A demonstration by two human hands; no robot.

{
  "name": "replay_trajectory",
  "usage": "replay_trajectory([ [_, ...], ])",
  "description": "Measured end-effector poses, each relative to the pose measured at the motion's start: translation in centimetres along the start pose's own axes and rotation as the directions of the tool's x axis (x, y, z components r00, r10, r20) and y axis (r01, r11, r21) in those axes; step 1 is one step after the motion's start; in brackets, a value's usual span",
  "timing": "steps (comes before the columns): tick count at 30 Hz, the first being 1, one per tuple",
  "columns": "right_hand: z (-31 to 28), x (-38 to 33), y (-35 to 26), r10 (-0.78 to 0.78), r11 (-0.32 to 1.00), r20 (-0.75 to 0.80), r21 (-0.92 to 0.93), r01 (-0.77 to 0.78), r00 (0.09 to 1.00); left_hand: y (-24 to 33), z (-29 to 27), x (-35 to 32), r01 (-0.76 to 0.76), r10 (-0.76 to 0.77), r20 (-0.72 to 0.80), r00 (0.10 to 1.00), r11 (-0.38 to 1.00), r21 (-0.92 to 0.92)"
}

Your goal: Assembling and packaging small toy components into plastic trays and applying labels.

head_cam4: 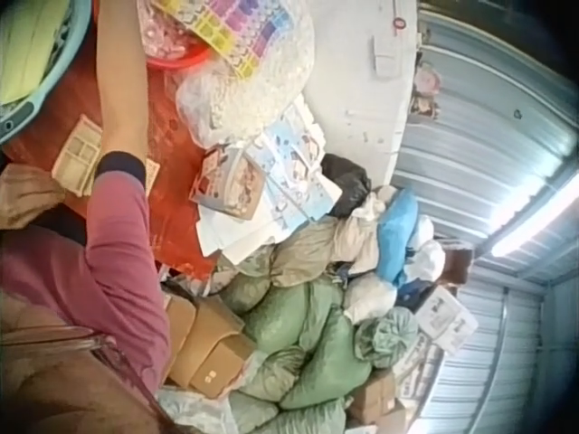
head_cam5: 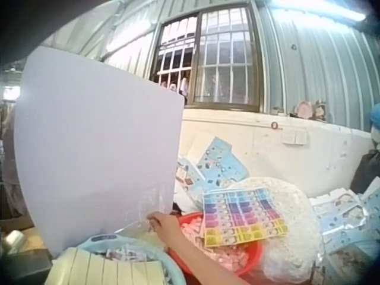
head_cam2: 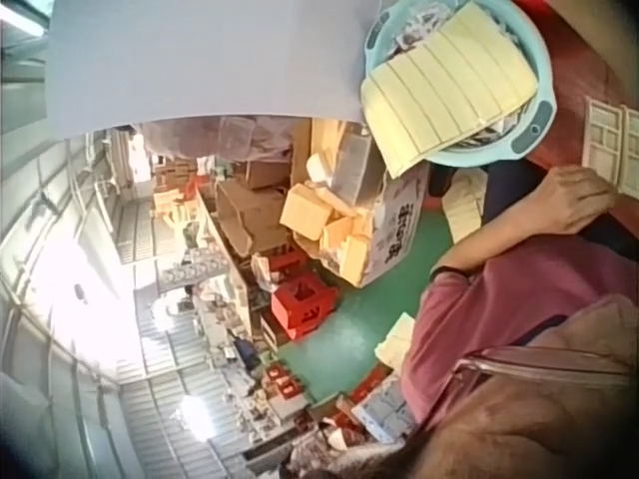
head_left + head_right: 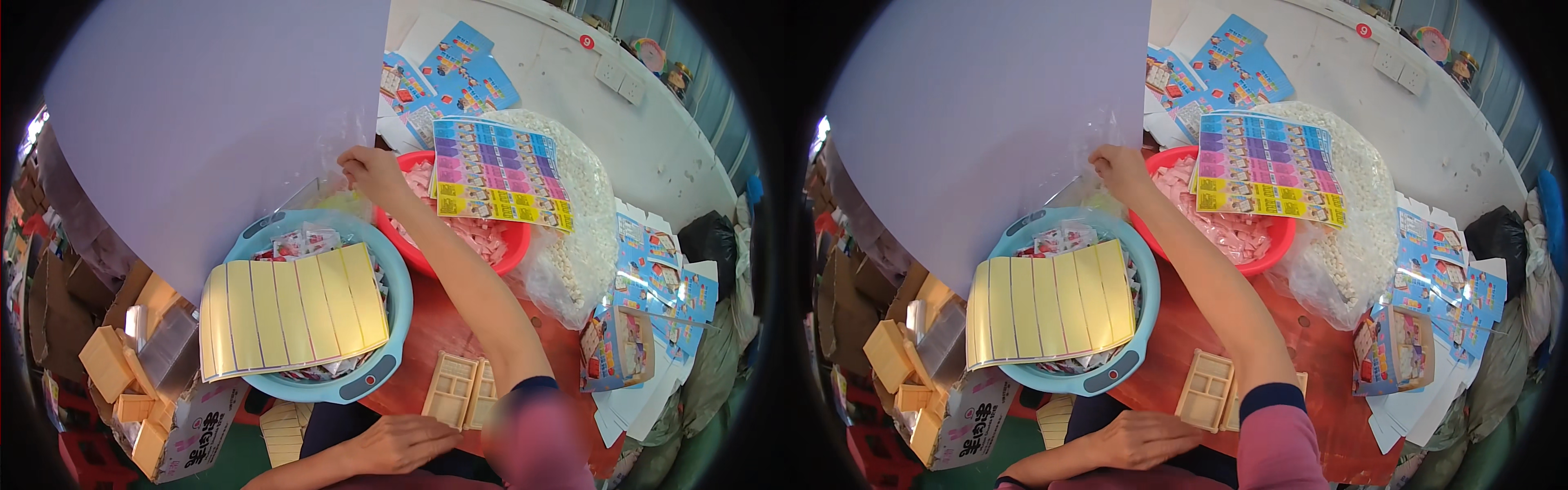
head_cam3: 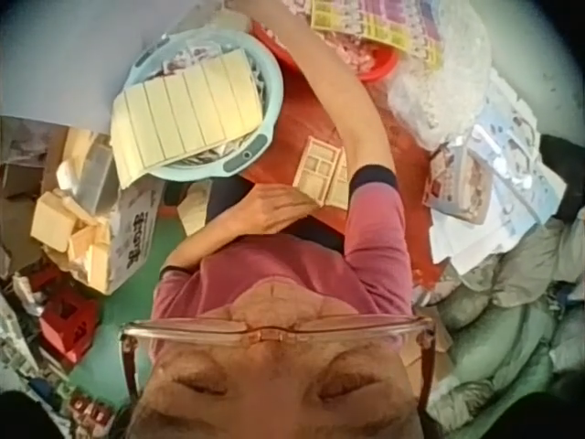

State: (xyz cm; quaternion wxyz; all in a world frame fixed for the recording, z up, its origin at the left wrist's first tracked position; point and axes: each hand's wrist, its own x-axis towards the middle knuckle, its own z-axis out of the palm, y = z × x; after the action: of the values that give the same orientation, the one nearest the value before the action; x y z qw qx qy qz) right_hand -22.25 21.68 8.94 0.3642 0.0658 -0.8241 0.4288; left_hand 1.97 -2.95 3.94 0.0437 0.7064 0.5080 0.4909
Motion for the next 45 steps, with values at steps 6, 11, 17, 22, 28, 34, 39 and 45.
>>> replay_trajectory([
  [6,6.5,3.3,15.5,0.107,0.492,0.591,-0.731,0.474,0.800,0.9,-3.5,-0.1,0.010,-0.007,-0.056,0.998,0.999,0.054],
  [11,14.8,2.7,19.7,0.149,0.511,0.522,-0.768,0.386,0.840,3.1,-5.3,-2.0,0.134,-0.134,-0.258,0.957,0.991,-0.019],
  [17,13.8,4.2,24.9,0.285,0.366,0.316,-0.908,0.202,0.905,2.3,-5.1,-1.5,0.056,-0.076,-0.224,0.972,0.994,-0.093],
  [22,7.5,-0.2,27.0,0.472,0.065,0.360,-0.924,0.376,0.804,2.0,-5.1,-1.6,0.016,-0.035,-0.212,0.977,0.996,-0.093],
  [28,8.7,1.8,8.8,0.037,0.263,0.518,-0.830,0.492,0.855,2.3,-5.5,-3.4,0.130,-0.139,-0.195,0.971,0.990,-0.060],
  [34,4.6,2.9,6.4,0.235,0.431,0.370,-0.868,0.244,0.899,1.2,-3.7,-3.8,0.250,-0.256,-0.053,0.965,0.963,-0.103],
  [39,-3.2,1.9,1.1,0.384,0.649,0.137,-0.743,-0.162,0.913,1.3,-2.5,-2.3,0.487,-0.541,0.150,0.828,0.560,-0.670],
  [45,-12.8,-11.6,-9.4,0.686,0.640,0.316,0.167,-0.750,0.656,-1.6,4.2,2.5,0.000,-0.786,0.198,0.586,-0.245,-0.969],
])
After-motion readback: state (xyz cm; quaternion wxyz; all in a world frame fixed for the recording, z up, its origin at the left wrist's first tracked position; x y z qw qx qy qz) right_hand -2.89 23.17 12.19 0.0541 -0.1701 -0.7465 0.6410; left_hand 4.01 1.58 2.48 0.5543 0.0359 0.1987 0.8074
